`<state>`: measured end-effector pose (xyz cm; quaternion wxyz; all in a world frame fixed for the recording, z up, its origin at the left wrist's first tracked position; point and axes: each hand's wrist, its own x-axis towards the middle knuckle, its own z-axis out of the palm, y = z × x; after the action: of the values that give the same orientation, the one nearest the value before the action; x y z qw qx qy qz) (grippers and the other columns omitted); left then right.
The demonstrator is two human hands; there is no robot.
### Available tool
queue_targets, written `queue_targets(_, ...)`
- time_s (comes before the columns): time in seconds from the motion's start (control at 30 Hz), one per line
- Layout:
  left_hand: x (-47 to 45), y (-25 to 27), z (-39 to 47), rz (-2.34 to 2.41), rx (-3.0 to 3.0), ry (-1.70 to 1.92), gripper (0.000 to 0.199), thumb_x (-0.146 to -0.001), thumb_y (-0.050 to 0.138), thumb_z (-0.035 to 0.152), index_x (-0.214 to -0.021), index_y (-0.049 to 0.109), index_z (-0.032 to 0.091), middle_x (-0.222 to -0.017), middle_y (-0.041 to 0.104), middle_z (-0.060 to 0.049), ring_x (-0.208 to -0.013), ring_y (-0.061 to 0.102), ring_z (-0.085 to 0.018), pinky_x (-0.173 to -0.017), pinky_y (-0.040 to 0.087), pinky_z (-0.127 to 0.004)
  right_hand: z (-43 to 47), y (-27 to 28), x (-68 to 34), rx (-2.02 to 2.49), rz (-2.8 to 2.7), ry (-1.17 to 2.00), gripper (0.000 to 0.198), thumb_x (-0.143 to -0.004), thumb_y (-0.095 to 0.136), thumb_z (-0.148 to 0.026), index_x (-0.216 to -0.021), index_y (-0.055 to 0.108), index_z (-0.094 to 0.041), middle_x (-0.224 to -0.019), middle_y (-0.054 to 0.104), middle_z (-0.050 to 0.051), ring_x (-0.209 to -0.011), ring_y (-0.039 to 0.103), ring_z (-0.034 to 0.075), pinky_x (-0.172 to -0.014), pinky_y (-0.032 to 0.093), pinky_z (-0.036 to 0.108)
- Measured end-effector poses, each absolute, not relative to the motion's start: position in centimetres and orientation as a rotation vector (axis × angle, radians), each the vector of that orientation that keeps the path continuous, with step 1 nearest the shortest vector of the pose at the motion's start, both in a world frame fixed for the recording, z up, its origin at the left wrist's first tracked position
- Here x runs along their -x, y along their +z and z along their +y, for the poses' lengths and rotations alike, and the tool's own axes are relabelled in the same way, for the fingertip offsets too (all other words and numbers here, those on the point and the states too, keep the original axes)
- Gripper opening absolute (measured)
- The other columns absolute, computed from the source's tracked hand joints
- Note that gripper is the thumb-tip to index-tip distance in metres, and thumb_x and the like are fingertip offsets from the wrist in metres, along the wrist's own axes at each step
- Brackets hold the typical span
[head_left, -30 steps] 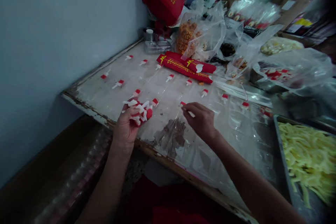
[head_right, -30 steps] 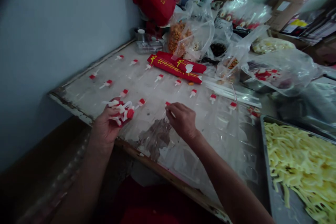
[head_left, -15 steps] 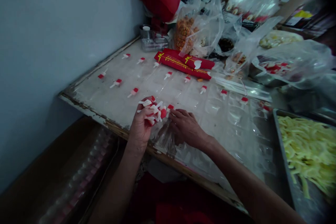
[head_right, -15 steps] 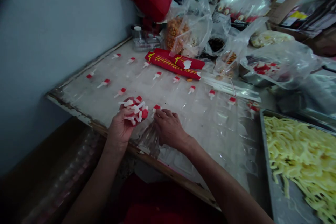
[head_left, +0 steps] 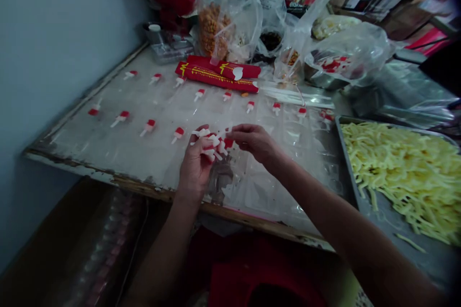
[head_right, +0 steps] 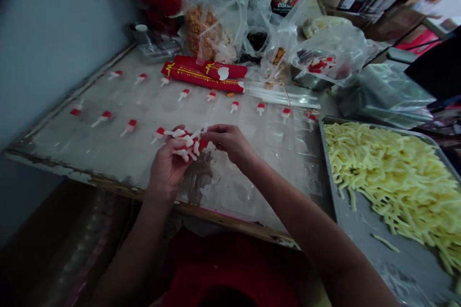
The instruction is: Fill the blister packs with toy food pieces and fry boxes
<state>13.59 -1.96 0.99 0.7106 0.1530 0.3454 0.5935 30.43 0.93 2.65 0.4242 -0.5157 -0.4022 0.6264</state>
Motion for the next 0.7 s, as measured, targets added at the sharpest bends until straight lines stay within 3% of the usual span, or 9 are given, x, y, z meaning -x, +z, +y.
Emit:
queue_targets(0.13, -14.5, 1.1, -1.0, 0.777, -0.206, 1.345, 0.034, -0.066, 0.067, 0.007, -0.098, 0.062, 0.019, -0.080, 0.065, 0.001, -0.075, 0.069, -0.017, -0.082, 0.061, -0.038, -0.1, 2.2, -33.6, 1.369, -1.151, 1.021, 0.020, -0.077, 0.080, -0.039, -0.081, 0.075, -0.020, -0.078, 0.073, 0.002, -0.065, 0.061, 0.013, -0.058, 0.044, 0.026)
queue_targets(0.23, -14.4, 0.8, -0.8, 0.778, -0.215, 1.372, 0.033, -0.066, 0.067, 0.007, -0.097, 0.063, 0.019, -0.078, 0.064, 0.001, -0.075, 0.070, -0.017, -0.087, 0.061, -0.041, -2.3, 0.1, -35.0, 1.439, -1.634, 0.628, 0.012, -0.087, 0.073, -0.033, -0.086, 0.077, -0.022, -0.089, 0.077, 0.005, -0.079, 0.069, 0.019, -0.071, 0.051, 0.031)
queue_targets(0.33, -14.6, 0.4, -0.8, 0.726, -0.233, 1.337, 0.036, -0.066, 0.069, 0.007, -0.099, 0.064, 0.020, -0.081, 0.065, 0.001, -0.078, 0.070, -0.017, -0.088, 0.060, -0.040, -4.4, -2.0, -34.9, 1.396, -2.190, 0.337, 0.020, -0.099, 0.058, -0.023, -0.100, 0.078, -0.023, -0.109, 0.077, 0.007, -0.096, 0.069, 0.022, -0.083, 0.051, 0.036)
queue_targets(0.43, -15.3, 0.0, -1.0, 0.702, -0.245, 1.303, 0.039, -0.066, 0.070, 0.007, -0.103, 0.065, 0.020, -0.087, 0.067, 0.000, -0.081, 0.070, -0.017, -0.086, 0.060, -0.037, -5.7, -2.4, -34.0, 1.449, -2.365, 0.123, 0.027, -0.101, 0.052, -0.019, -0.118, 0.073, -0.022, -0.131, 0.070, 0.009, -0.120, 0.061, 0.028, -0.097, 0.046, 0.045)
queue_targets(0.53, -16.0, -0.1, -1.5, 0.708, -0.250, 1.293, 0.042, -0.066, 0.069, 0.007, -0.105, 0.066, 0.020, -0.089, 0.067, 0.000, -0.082, 0.069, -0.016, -0.083, 0.061, -0.034, -6.3, -1.3, -33.6, 1.473, -2.248, 0.231, 0.025, -0.098, 0.057, -0.019, -0.117, 0.074, -0.024, -0.135, 0.068, 0.007, -0.133, 0.052, 0.032, -0.104, 0.041, 0.050)
queue_targets(0.63, -16.8, 0.3, -2.2, 0.714, -0.281, 1.250, 0.043, -0.065, 0.070, 0.008, -0.105, 0.065, 0.021, -0.089, 0.067, 0.000, -0.081, 0.070, -0.017, -0.078, 0.061, -0.032, -5.9, 0.1, -34.1, 1.508, -1.790, 0.548, 0.018, -0.096, 0.063, -0.031, -0.102, 0.078, -0.023, -0.113, 0.076, 0.007, -0.110, 0.065, 0.026, -0.090, 0.049, 0.041)
queue_targets(0.7, -17.6, 0.8, -2.5, 0.714, -0.319, 1.219, 0.044, -0.065, 0.070, 0.010, -0.106, 0.064, 0.022, -0.089, 0.067, 0.001, -0.080, 0.070, -0.016, -0.074, 0.060, -0.029, -5.2, 0.9, -34.7, 1.500, -1.495, 0.849, 0.026, -0.093, 0.066, -0.042, -0.098, 0.079, -0.021, -0.097, 0.077, 0.007, -0.089, 0.068, 0.021, -0.076, 0.051, 0.034)
